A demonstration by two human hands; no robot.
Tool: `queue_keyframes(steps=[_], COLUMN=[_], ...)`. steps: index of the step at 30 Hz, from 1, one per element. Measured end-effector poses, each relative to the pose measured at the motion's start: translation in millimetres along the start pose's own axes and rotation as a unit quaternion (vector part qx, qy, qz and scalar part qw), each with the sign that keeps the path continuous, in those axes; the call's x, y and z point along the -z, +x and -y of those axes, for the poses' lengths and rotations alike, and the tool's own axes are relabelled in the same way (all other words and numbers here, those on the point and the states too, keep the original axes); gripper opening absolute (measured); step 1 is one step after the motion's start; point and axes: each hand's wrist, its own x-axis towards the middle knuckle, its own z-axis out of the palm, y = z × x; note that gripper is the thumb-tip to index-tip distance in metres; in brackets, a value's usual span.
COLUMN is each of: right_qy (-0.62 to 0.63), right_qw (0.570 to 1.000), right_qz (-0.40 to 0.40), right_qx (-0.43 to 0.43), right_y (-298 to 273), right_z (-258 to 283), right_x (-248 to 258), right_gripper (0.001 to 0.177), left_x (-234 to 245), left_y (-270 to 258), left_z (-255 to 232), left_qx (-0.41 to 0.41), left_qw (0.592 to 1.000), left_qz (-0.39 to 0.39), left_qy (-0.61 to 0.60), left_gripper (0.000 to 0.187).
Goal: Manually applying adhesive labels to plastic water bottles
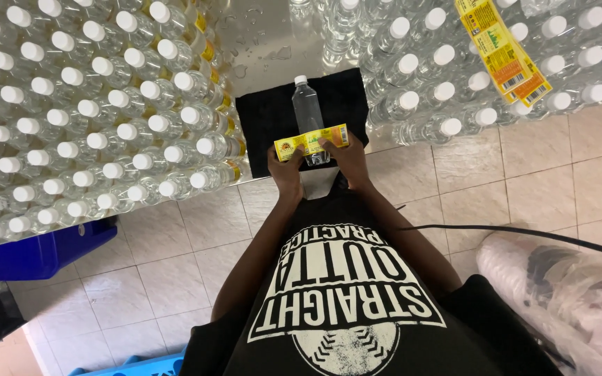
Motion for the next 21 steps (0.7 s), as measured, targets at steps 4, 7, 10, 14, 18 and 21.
queue_keyframes(steps=[4,7,10,14,18,21], right_qy=[0.000,0.061,0.115,0.127,0.067,0.056], right_qw=[1.000,0.996,0.990,0.987,0.988,0.972], right_qz=[0.027,0.057,0.075,0.084,0.101,0.159], right_qx=[-0.009,-0.043,-0.037,0.046,0.093,0.164], right_y=[0.9,-10.0,-17.2,-38.1,-61.8,-73.3], right_z=[2.5,18.3,23.9,47.1,82.1,99.2], right_x=[-3.4,-5.1,-2.3,10.9,40.8,57.2], right_gripper=[0.080,0.093,0.101,0.117,0.117,0.117], left_x=[-3.0,-6.8,-5.2,3.3,-0.1,-11.4], left_y=[-1.6,-5.7,-15.3,-32.7,-34.6,-38.3], left_z=[-9.1,-16.8,-29.7,-55.5,-102.4,-139.5], left_qx=[0.030,0.051,0.061,0.055,-0.037,-0.131], left_qw=[0.999,0.997,0.996,0.984,0.982,0.953], left_qz=[0.009,0.015,0.024,0.122,0.182,0.273], left_qy=[-0.038,-0.052,-0.061,-0.114,-0.025,0.016], left_gripper=[0.071,0.076,0.081,0.078,0.068,0.102])
